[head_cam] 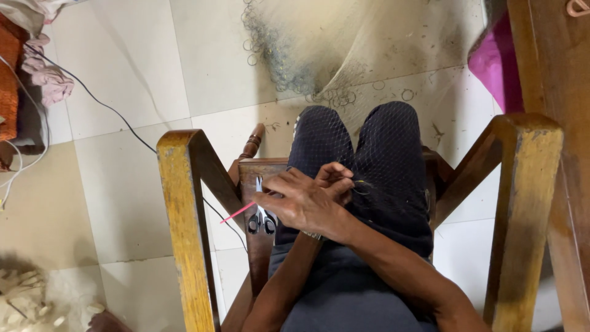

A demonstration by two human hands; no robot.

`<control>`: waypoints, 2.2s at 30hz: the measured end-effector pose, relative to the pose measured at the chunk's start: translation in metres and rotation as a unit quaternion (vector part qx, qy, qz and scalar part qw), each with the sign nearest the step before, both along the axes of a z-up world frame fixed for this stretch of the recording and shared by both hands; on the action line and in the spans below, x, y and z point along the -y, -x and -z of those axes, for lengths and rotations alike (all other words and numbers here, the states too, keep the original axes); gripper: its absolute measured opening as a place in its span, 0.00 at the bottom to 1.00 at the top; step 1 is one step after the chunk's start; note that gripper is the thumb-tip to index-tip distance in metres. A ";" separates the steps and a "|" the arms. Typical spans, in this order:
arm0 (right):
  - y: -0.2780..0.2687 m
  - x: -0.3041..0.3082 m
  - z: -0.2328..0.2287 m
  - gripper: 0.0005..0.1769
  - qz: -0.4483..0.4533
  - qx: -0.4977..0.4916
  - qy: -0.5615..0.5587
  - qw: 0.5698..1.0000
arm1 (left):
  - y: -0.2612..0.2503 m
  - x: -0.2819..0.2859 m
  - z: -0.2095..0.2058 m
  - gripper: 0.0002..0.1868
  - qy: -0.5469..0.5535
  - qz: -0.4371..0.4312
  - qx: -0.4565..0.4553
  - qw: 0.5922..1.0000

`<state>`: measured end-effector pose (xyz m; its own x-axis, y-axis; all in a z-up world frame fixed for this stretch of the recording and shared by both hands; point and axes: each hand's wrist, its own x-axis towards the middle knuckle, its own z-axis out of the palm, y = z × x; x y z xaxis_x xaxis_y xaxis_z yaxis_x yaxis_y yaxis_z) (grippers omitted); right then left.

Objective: Repairing a fine-mesh fishing net using a shuttle and thread

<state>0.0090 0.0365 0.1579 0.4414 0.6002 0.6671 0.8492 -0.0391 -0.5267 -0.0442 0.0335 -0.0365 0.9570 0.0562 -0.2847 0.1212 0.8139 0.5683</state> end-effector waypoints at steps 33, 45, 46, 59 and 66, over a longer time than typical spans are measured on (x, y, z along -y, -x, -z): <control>-0.047 0.161 0.054 0.07 0.220 0.090 0.226 0.945 | -0.017 -0.003 -0.053 0.13 0.103 -0.050 -0.062 0.991; -0.030 0.169 0.054 0.08 0.263 0.039 0.266 0.927 | -0.022 -0.005 -0.058 0.12 0.092 -0.049 -0.049 0.993; -0.028 0.168 0.053 0.08 0.262 0.036 0.261 0.928 | -0.022 -0.006 -0.059 0.12 0.091 -0.050 -0.049 0.993; -0.023 0.149 0.074 0.10 0.264 0.020 0.181 0.947 | -0.025 -0.003 -0.049 0.12 0.092 -0.024 -0.067 0.993; -0.011 0.100 0.070 0.08 0.252 0.017 0.133 0.958 | -0.030 0.002 -0.049 0.12 0.029 -0.051 -0.051 0.997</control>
<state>0.0199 -0.0640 0.0880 0.7003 0.4665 0.5404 0.7038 -0.5780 -0.4130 -0.0138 0.0320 0.0126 0.9130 0.1330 -0.3857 0.0906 0.8556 0.5096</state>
